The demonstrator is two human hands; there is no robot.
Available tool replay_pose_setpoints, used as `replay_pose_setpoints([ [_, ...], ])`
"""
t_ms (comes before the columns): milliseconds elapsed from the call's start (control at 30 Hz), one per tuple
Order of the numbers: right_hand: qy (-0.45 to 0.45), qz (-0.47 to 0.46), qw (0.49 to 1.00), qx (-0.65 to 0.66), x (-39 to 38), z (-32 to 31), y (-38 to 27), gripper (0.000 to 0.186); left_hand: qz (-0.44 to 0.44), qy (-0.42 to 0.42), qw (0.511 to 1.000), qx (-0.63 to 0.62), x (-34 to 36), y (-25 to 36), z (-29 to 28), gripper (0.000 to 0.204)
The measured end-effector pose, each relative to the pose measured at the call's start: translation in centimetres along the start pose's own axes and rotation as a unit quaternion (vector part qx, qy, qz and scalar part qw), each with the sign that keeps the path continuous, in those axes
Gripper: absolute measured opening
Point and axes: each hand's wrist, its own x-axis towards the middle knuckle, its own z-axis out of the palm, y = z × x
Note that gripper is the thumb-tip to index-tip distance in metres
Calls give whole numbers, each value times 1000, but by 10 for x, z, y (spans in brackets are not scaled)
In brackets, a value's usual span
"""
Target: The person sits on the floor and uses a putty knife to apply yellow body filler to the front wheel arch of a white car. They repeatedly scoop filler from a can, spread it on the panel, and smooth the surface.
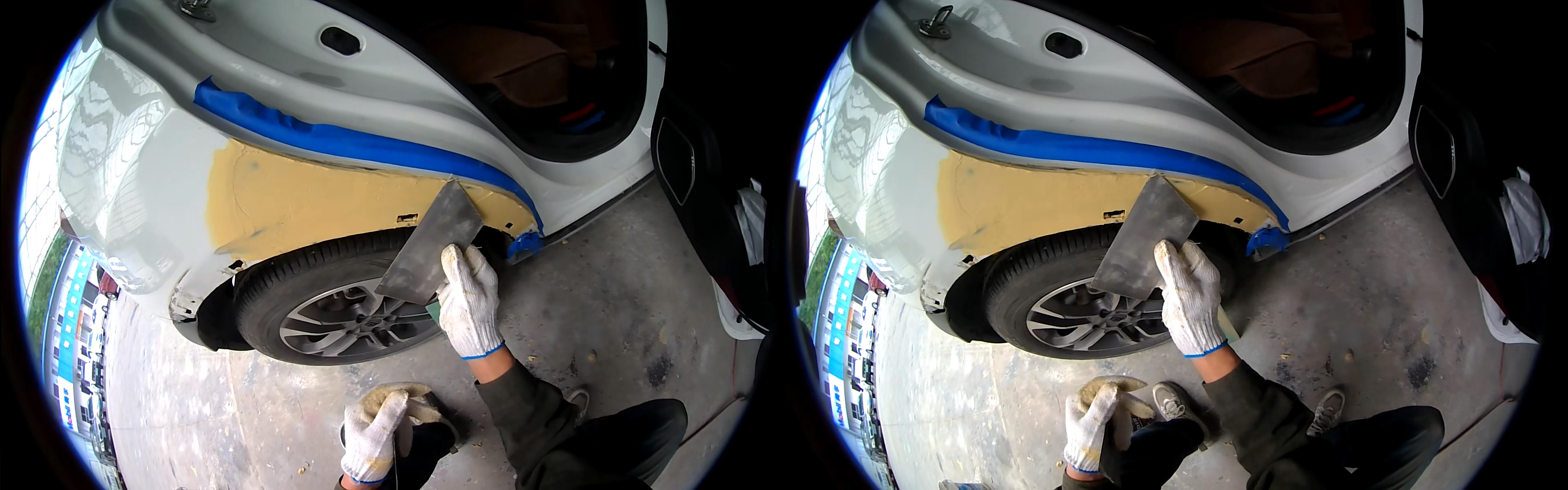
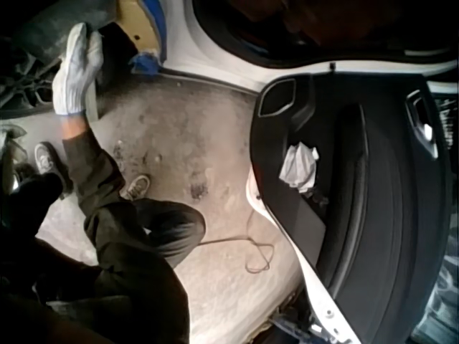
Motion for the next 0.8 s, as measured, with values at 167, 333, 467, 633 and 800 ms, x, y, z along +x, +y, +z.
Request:
replay_pose_setpoints([
  [167,-2,10,1000,-16,-1,0,1,15,7,13,1000,-1,1,-1,3,44],
  [333,-22,13,999,-38,0,-1,-2,14,7,7,1000,-3,1,-4,0,43],
  [467,-49,21,998,-23,-1,-5,-4,19,11,9,1000,0,1,-1,2,43],
  [633,-95,35,992,-77,-8,-7,-6,21,19,17,1000,-1,1,3,1,49],
  [800,-244,62,943,-215,-51,-67,12,22,81,-26,996,20,3,5,-2,48],
])
